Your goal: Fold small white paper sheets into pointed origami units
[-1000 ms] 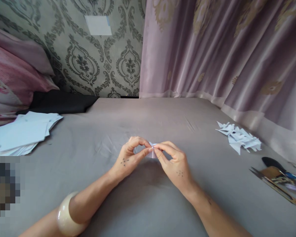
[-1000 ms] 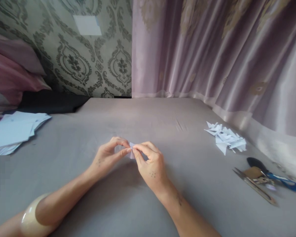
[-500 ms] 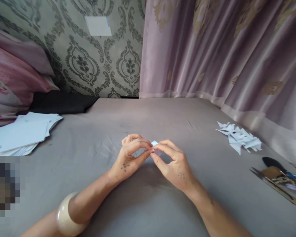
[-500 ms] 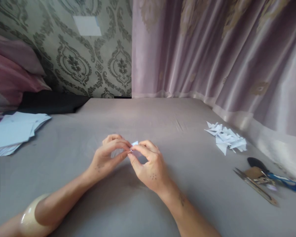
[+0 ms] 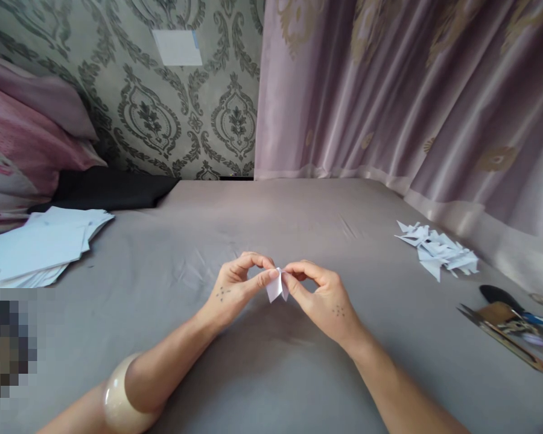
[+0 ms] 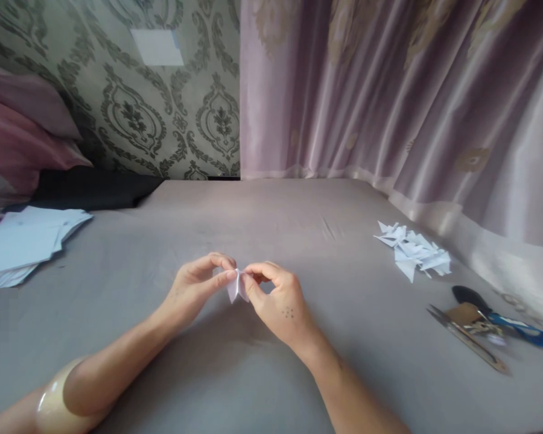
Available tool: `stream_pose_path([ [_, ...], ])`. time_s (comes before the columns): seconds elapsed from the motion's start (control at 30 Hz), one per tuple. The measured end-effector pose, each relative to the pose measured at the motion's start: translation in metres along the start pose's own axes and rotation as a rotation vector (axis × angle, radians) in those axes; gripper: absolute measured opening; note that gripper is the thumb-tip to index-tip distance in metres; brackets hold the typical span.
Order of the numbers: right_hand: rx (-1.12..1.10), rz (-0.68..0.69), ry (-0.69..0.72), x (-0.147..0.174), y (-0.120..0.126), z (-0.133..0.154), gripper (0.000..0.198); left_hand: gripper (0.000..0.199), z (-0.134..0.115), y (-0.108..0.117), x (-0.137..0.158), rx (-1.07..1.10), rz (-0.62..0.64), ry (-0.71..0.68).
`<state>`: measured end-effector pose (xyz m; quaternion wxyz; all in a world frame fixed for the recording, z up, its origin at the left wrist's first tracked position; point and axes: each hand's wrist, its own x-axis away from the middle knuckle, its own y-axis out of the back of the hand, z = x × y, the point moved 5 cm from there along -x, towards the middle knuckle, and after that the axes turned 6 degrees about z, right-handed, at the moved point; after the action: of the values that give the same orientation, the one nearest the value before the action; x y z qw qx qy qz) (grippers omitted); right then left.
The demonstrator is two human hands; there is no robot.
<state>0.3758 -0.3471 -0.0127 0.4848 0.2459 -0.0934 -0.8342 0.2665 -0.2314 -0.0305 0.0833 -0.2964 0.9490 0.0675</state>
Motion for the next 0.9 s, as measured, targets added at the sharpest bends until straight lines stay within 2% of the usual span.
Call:
stream_pose_path([
  [0.23, 0.106, -0.099, 0.111, 0.001, 0.001, 0.004, 0.011, 0.012, 0.000, -0.001, 0.002, -0.059, -0.040, -0.030],
  [0.37, 0.098, -0.048, 0.156, 0.002, -0.001, 0.011, 0.014, 0.009, 0.000, -0.002, 0.004, -0.149, -0.059, -0.101],
  [0.57, 0.132, -0.013, 0.199, 0.002, 0.000, 0.014, 0.006, 0.008, 0.000, -0.003, 0.008, -0.223, -0.073, -0.186],
  [0.7, 0.181, -0.007, 0.228, -0.001, 0.002, 0.013, 0.012, 0.014, -0.007, -0.004, 0.006, -0.276, -0.032, -0.208],
  [0.8, 0.215, -0.008, 0.239, -0.001, 0.003, 0.012, 0.011, 0.007, -0.012, -0.005, 0.004, -0.319, 0.015, -0.235],
  [0.9, 0.256, -0.004, 0.245, 0.000, 0.002, 0.009, 0.011, 0.006, -0.013, -0.005, 0.003, -0.334, 0.002, -0.266],
])
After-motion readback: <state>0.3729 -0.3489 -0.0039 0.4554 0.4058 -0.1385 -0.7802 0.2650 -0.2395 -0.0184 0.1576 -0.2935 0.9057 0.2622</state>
